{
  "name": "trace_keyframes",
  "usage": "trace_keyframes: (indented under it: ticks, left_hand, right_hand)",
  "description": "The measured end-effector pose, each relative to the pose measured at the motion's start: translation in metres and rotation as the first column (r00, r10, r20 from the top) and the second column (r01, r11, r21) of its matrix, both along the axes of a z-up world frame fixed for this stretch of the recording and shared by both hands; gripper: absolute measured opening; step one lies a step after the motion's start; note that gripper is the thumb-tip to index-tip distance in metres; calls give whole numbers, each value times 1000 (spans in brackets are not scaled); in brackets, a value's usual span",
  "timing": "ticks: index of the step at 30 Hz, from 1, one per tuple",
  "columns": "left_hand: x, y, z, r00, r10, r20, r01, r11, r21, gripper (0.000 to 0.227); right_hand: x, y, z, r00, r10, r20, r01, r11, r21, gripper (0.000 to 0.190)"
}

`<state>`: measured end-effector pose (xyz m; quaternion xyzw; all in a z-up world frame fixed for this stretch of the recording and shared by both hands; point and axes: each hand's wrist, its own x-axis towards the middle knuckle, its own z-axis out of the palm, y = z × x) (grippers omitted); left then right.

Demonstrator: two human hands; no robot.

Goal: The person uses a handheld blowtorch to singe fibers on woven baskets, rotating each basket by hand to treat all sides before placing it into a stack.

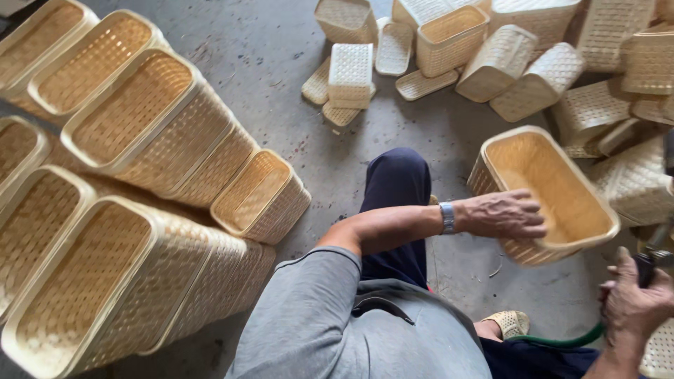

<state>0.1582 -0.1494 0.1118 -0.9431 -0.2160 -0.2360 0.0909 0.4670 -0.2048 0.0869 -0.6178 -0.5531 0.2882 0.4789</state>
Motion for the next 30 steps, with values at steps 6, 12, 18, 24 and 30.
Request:
trace_keyframes:
  ticks: [6,12,18,24,30]
  left_hand:
    - [-51,56,61,759,531,377,-631,743,223,48]
    - [-175,-13,118,376,883,281,-915,307,260,48]
    - [-277,-104,103,121,982,146,-971,87,223,38]
    - [-344,-152,44,-84,996,41,-992,-87,86,37]
    - [-373,-175,8,-141,990,4,-990,-141,23,45]
  right_hand:
    - [36,18,-53,1000,-18,14,21,968,-251,38]
    - [35,47,-85,995,38,-95,-73,913,-400,48]
    - [21,37,-68,998,43,37,-22,894,-448,52]
    - [19,24,-65,992,77,99,-40,944,-328,47]
    - [32,25,-87,986,50,160,0,955,-296,46]
